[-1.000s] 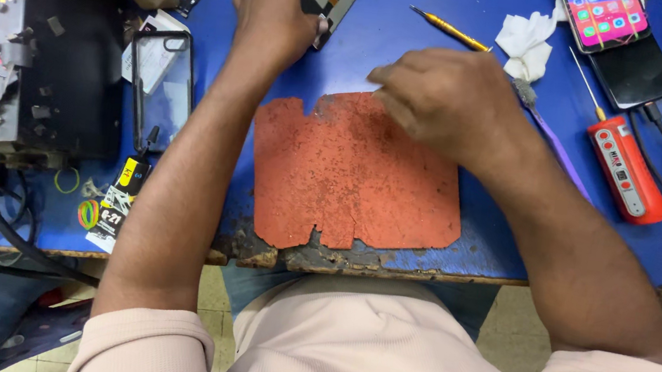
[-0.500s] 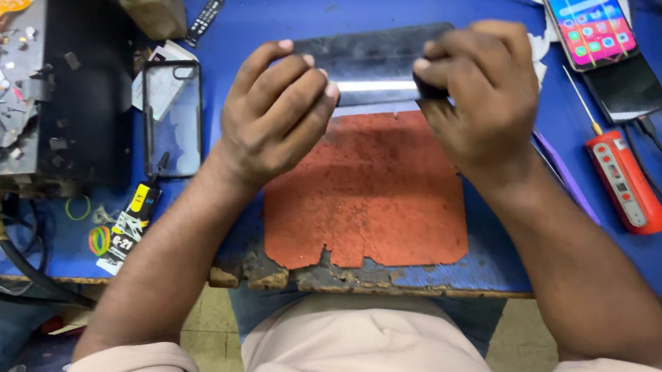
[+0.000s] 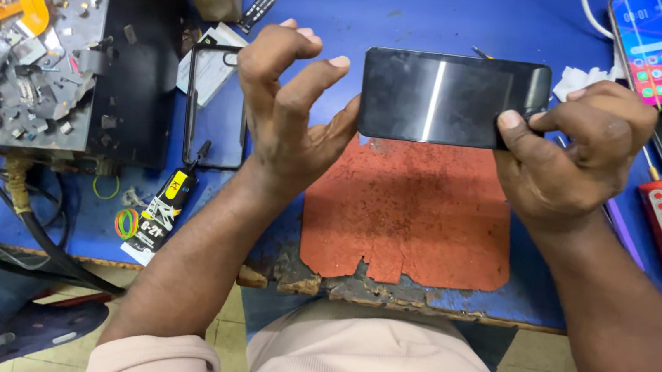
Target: The person secures a smartphone screen using rubber bands and then disassembles the device. They use a metal prying tool to separate the back cover from the frame and a screwdriver to remove internal screws, exposing the phone's internal components.
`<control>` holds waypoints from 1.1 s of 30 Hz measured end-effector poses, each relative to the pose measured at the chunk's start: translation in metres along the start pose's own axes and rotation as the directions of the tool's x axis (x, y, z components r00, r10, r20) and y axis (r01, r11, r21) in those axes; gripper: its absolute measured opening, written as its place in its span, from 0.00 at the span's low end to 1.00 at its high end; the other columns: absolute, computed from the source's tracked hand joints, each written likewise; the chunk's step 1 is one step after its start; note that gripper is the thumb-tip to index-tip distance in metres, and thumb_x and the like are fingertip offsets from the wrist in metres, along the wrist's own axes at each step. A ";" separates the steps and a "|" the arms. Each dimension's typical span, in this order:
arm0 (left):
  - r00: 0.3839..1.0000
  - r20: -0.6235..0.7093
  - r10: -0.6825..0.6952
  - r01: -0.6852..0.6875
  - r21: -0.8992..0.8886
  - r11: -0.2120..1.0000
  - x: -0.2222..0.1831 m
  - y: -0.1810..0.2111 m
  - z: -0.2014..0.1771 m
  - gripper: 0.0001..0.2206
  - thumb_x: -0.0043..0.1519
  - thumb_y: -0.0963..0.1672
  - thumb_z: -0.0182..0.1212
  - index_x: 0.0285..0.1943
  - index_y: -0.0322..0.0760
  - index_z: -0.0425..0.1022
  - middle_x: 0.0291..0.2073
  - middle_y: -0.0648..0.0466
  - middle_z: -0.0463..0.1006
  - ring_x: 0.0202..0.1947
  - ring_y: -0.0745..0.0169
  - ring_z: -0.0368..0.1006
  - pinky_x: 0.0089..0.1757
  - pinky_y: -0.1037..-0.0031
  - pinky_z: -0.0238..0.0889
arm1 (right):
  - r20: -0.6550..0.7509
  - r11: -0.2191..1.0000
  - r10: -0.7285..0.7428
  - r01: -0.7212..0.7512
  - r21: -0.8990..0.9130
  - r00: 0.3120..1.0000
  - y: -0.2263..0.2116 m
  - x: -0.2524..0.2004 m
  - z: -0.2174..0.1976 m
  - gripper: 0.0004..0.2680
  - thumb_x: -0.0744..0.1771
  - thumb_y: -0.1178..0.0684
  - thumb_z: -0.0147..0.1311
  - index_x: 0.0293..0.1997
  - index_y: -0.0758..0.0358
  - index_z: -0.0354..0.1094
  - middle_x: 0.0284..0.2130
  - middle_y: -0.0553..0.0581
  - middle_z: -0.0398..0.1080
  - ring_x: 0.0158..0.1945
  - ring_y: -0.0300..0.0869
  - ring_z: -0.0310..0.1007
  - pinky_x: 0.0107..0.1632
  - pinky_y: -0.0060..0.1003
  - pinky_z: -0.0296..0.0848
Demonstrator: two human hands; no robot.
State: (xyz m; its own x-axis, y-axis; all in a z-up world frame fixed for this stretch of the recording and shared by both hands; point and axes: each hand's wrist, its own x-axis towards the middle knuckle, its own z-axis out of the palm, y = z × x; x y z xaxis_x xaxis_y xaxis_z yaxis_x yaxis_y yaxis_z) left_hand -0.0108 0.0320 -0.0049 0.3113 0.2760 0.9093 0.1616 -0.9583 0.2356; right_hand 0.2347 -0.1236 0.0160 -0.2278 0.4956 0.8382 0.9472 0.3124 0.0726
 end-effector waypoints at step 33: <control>0.623 0.638 -0.452 0.716 -0.698 0.002 -0.001 0.007 0.002 0.17 0.69 0.37 0.59 0.68 0.22 0.70 0.43 0.51 0.81 0.42 0.73 0.75 0.47 0.82 0.69 | -0.090 0.921 0.367 -0.349 0.172 0.926 0.018 -0.018 0.012 0.18 0.67 0.56 0.77 0.52 0.66 0.63 0.46 0.59 0.60 0.48 0.47 0.64 0.51 0.39 0.68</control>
State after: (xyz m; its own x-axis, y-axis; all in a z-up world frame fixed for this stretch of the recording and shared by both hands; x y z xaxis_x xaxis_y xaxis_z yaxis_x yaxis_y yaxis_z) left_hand -0.0080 0.0248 -0.0051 0.7186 0.6523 0.2412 -0.4300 0.1441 0.8913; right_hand 0.2530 -0.1174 -0.0045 0.1572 0.5005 0.8513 0.9133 0.2544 -0.3182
